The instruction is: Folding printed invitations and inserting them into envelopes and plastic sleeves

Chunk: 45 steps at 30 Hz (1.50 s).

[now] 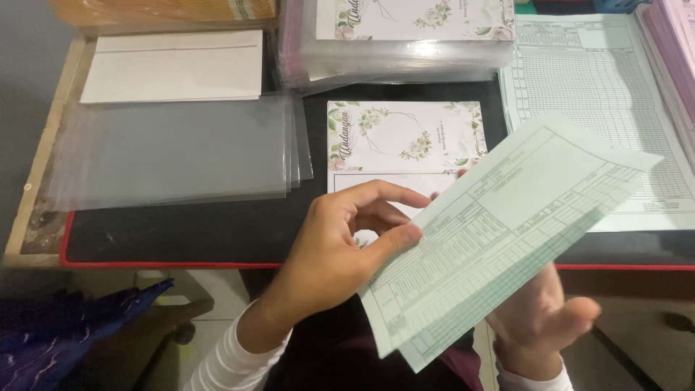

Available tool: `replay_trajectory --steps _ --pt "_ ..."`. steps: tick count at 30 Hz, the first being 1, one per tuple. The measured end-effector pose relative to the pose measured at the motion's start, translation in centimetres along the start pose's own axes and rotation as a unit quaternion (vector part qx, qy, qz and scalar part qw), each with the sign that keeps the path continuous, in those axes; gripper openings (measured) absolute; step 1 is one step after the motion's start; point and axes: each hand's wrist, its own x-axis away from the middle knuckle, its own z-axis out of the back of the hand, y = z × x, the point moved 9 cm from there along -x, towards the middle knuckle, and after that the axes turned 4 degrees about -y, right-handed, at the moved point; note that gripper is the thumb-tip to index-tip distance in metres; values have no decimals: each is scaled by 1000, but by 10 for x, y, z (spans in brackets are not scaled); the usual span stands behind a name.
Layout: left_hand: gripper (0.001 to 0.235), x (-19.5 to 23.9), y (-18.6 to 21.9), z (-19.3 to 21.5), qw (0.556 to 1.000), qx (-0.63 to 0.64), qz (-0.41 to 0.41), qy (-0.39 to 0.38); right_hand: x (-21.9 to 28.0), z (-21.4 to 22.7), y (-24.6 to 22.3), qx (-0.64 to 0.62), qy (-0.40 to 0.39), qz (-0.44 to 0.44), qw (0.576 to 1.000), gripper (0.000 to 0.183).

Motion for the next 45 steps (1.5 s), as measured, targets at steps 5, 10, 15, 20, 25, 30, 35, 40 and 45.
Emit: replay_trajectory --steps 5,10,15,20,25,30,35,40,45 --pt "22 13 -6 -5 996 -4 -52 69 27 22 33 -42 238 -146 959 74" --pt "18 24 -25 3 990 31 -21 134 15 11 37 -199 202 -127 951 75" --pt "32 36 -22 27 973 9 -58 224 -22 -9 26 -126 174 -164 963 83" --pt "27 48 -5 34 958 -61 -113 257 -22 7 28 16 302 -290 908 65" --pt "32 61 9 62 931 -170 -119 299 2 50 -4 234 410 -351 809 28" --pt "26 81 -1 123 893 -222 -89 381 4 98 -55 438 341 -326 765 28" --pt "19 79 -7 124 893 -245 -73 370 5 100 -40 425 352 -332 765 13" --pt "19 73 5 106 830 -419 -103 354 4 119 -38 500 312 -322 741 33" --pt "25 61 23 -5 753 -539 -330 184 -11 103 -35 538 327 -326 705 47"
